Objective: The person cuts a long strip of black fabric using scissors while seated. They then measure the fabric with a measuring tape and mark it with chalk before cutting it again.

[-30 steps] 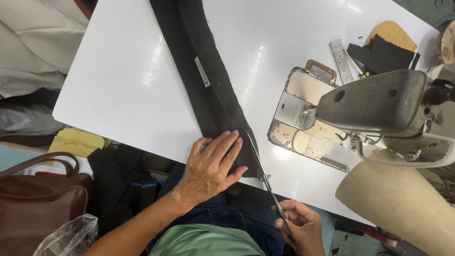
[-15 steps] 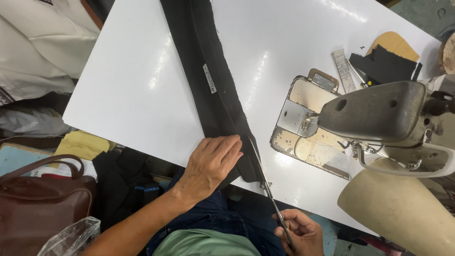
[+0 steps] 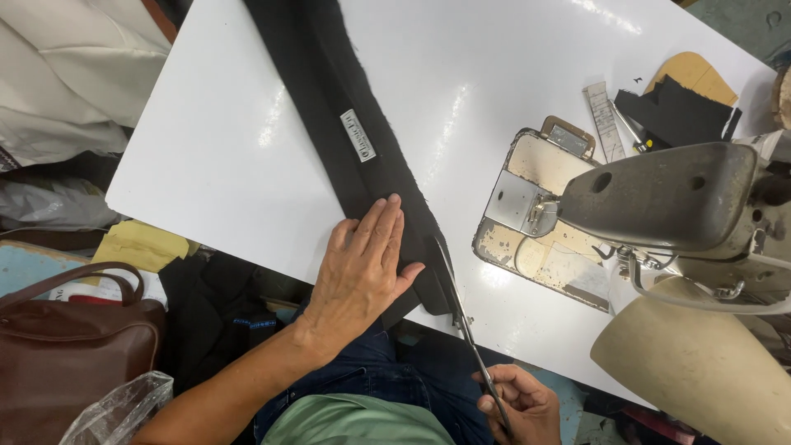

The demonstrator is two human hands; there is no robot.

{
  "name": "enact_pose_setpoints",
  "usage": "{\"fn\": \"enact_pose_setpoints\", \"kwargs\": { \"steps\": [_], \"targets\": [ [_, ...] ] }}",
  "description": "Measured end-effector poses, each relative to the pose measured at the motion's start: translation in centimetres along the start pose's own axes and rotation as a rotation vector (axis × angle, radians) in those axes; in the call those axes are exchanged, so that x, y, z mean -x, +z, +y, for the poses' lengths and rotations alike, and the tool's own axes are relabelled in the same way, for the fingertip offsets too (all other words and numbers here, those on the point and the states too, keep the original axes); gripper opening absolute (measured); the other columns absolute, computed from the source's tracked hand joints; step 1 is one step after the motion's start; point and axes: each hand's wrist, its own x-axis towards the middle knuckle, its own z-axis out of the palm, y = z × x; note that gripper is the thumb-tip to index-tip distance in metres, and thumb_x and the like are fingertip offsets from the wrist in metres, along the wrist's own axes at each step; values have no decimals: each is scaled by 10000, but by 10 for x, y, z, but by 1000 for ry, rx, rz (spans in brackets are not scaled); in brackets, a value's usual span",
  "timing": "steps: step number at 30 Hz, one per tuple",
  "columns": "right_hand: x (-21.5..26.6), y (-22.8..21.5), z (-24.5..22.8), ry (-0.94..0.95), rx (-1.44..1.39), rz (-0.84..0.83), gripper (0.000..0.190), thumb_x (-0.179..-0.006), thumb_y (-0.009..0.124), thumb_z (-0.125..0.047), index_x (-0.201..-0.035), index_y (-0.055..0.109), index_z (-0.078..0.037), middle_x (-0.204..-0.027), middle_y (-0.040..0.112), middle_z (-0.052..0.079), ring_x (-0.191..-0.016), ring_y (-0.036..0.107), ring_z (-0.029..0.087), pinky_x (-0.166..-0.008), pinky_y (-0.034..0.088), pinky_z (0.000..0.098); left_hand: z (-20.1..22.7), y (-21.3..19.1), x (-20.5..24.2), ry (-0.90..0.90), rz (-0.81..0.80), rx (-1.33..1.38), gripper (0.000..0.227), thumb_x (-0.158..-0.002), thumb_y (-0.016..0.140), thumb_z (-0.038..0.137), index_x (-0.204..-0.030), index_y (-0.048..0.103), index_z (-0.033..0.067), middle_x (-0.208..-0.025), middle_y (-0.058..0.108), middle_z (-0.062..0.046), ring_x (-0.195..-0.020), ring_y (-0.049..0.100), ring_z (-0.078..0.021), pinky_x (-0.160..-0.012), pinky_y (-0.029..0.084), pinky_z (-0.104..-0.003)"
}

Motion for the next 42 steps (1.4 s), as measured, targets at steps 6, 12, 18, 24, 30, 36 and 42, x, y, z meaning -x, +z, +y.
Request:
{"fn": "enact_pose_setpoints", "kwargs": {
  "steps": [6, 12, 18, 24, 30, 36, 42],
  "targets": [
    [-4, -3, -3, -58, -19, -70, 309, -804, 874, 26, -1056, 797, 189, -456, 445, 82, -307, 275, 131, -289, 161, 282, 8, -7, 0, -36, -70, -132, 823, -1001, 745, 684, -1453, 667, 1, -1567, 609, -170, -1391, 626, -225, -985, 551, -373],
    [-17, -13, -7, -83, -106, -156, 367, -829, 871, -69, -1056, 761, 197, -483, 493, 67, -313, 254, 101, -256, 151, 243, 7, -6, 1, -40, -68, -133, 818, -1009, 732, 688, -1457, 670, 7, -1567, 611, -162, -1404, 616, -222, -992, 549, -373],
    [-31, -11, -13, -112, -49, -160, 408, -788, 899, -51, -1071, 756, 205, -517, 499, 67, -342, 259, 95, -306, 157, 251, 7, -5, 2, -39, -53, -125, 800, -1003, 736, 682, -1432, 692, 8, -1552, 627, -157, -1389, 620, -222, -987, 545, -369],
    [-34, -10, -11, -153, -3, -180, 414, -782, 908, -37, -1089, 755, 195, -509, 562, 66, -321, 316, 105, -301, 220, 250, 6, -3, 2, -36, -44, -99, 789, -997, 757, 663, -1418, 697, -2, -1542, 634, -165, -1381, 628, -231, -985, 550, -369],
    [-24, -2, -21, -101, 16, -145, 323, -783, 886, 62, -1068, 789, 178, -494, 503, 52, -331, 320, 125, -314, 229, 260, 3, -2, 2, -21, -27, -76, 780, -992, 782, 648, -1412, 699, -4, -1538, 633, -172, -1370, 639, -236, -980, 559, -367],
    [-34, -6, -11, -95, -104, -175, 445, -787, 902, -105, -1061, 754, 212, -507, 489, 70, -330, 250, 100, -295, 142, 240, -2, 0, 1, -17, -23, -25, 751, -984, 783, 632, -1395, 714, 6, -1547, 627, -155, -1381, 620, -231, -993, 555, -371],
    [-38, 11, -29, -120, -65, -206, 360, -820, 878, -26, -1061, 749, 209, -509, 424, 4, -328, 268, 72, -298, 167, 216, -4, 1, 2, -6, 11, 2, 752, -975, 812, 608, -1392, 712, -10, -1550, 627, -163, -1397, 618, -236, -992, 557, -373]
  ]
}}
